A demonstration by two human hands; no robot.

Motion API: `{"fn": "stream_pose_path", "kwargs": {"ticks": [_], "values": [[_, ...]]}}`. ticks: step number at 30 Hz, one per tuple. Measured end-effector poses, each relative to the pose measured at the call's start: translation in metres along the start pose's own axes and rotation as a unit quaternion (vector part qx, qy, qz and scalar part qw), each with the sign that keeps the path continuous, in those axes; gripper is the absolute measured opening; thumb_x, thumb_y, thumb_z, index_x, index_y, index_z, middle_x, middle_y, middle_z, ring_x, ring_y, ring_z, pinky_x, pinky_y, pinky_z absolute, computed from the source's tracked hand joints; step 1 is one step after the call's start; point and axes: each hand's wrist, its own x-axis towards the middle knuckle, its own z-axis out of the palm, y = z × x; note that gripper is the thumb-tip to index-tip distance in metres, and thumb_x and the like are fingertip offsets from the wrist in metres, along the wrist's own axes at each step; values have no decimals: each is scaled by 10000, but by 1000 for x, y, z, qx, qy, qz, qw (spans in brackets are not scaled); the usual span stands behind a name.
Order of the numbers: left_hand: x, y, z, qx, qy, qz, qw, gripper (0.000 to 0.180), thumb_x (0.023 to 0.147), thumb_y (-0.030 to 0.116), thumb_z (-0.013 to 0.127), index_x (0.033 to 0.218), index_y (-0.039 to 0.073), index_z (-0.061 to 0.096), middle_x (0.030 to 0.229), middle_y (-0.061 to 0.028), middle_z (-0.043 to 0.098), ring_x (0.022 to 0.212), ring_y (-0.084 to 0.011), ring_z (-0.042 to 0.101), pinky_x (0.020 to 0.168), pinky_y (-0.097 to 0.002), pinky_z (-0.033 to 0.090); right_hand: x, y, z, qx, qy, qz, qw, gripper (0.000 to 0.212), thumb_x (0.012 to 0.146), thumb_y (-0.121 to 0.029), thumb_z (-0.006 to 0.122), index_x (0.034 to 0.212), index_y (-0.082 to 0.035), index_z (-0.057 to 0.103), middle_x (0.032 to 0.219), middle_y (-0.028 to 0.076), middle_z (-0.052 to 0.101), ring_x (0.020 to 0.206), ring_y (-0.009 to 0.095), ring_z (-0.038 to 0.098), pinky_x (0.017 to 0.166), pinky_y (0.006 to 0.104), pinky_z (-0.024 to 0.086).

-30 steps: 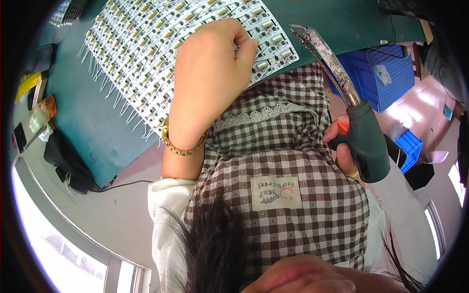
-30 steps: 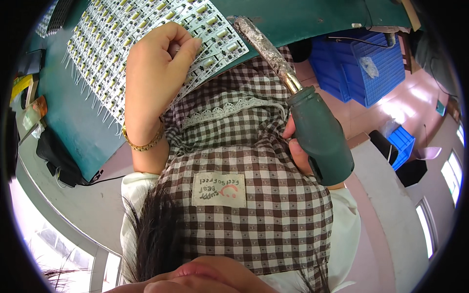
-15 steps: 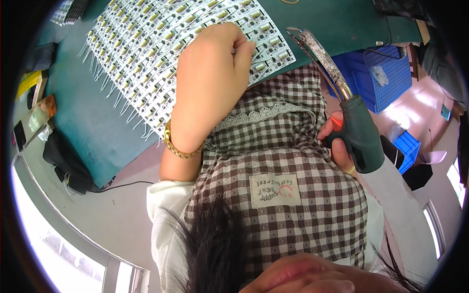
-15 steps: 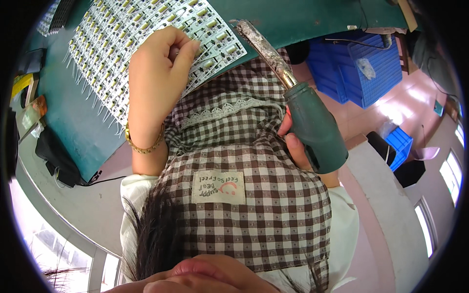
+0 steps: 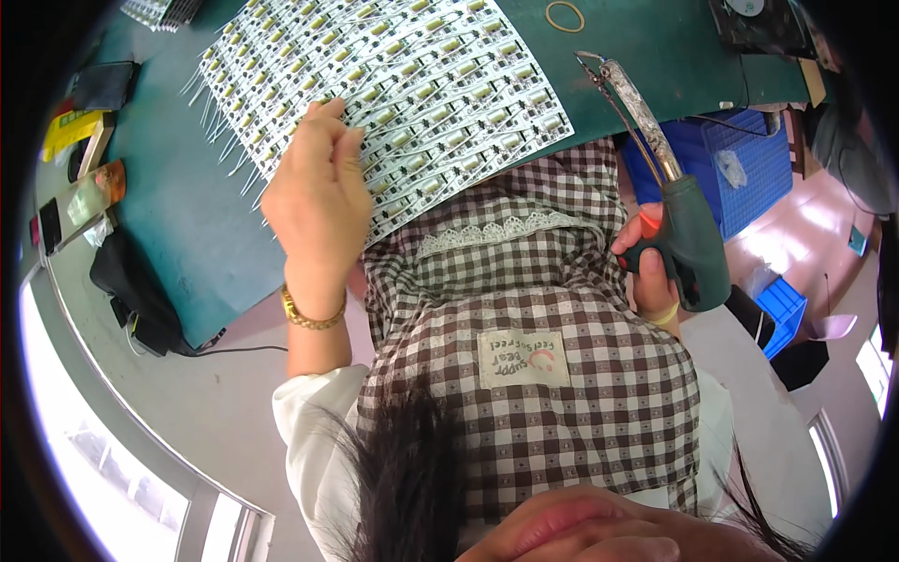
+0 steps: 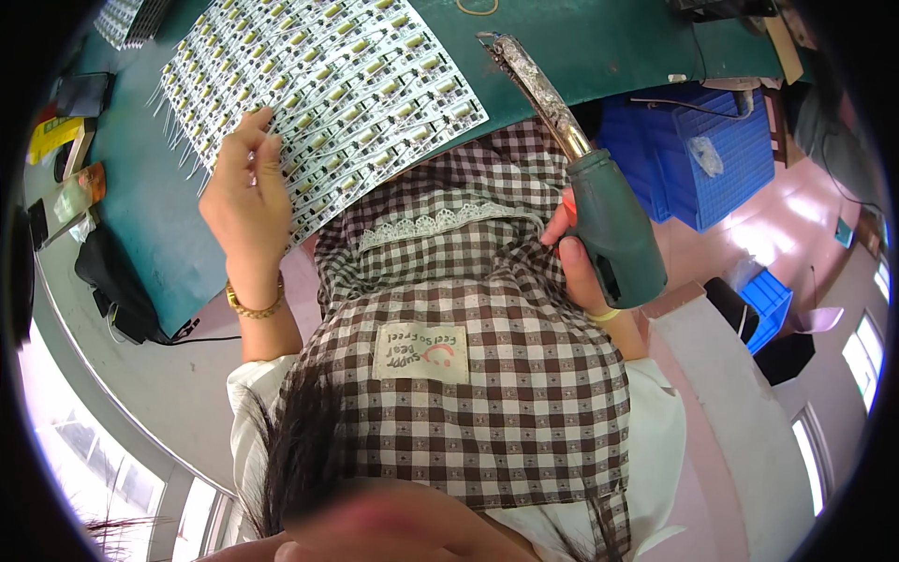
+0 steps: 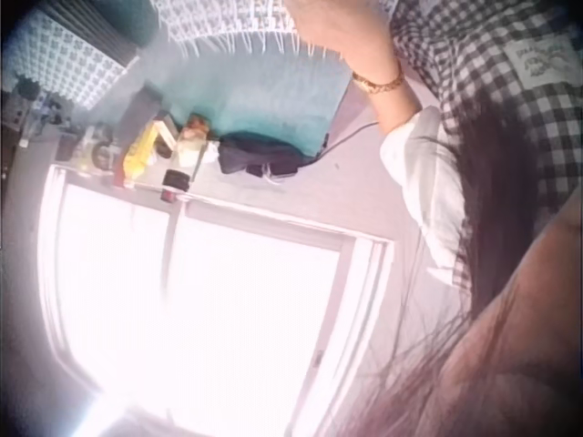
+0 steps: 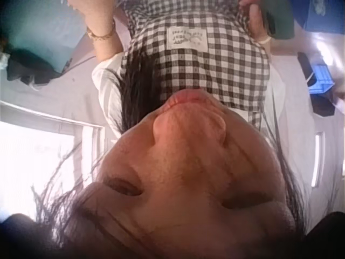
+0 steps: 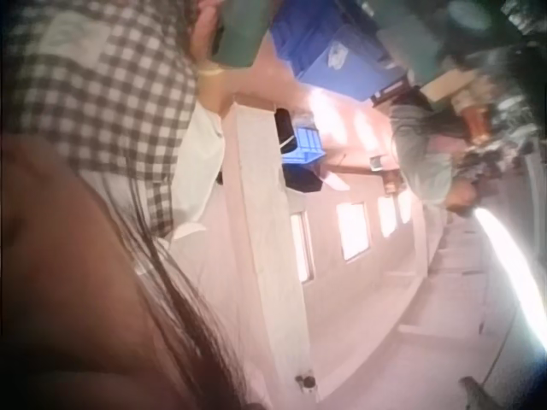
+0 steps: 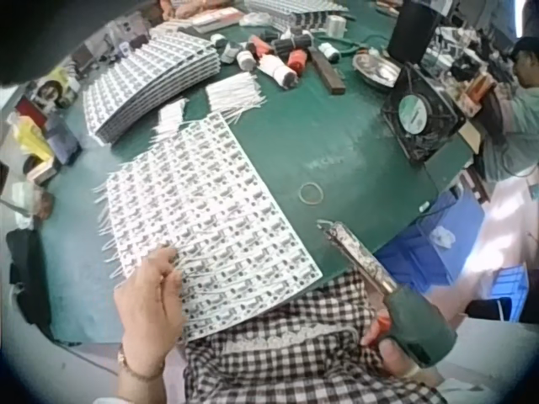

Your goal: The person works on a circuit board sheet with a soldering tool, sorts bundles of wires on the workbench, and fuses the ends of the wires using the soldering tool.

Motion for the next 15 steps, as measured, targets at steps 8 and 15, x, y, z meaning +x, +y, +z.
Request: {"fn": "stream_pose_path", "kwargs": {"ticks": [8,15], "values": [[-30,3,-3,49,6,37,998,107,852,88,680,859,62,577,1071,-63,722,562,-186,616,512,-285,469,0,6,6,24,9,-23,999,460,923,-241,574,1257,52,455,863,124,570,741,185,560,675,316,500],[-27,2,-35,-132,-26,-74,988,71,873,63,688,878,31,625,928,-100,733,647,-138,664,597,-253,509,5,10,-4,5,36,-28,999,443,942,-224,554,1283,43,460,894,105,557,770,176,555,687,303,498]]}}
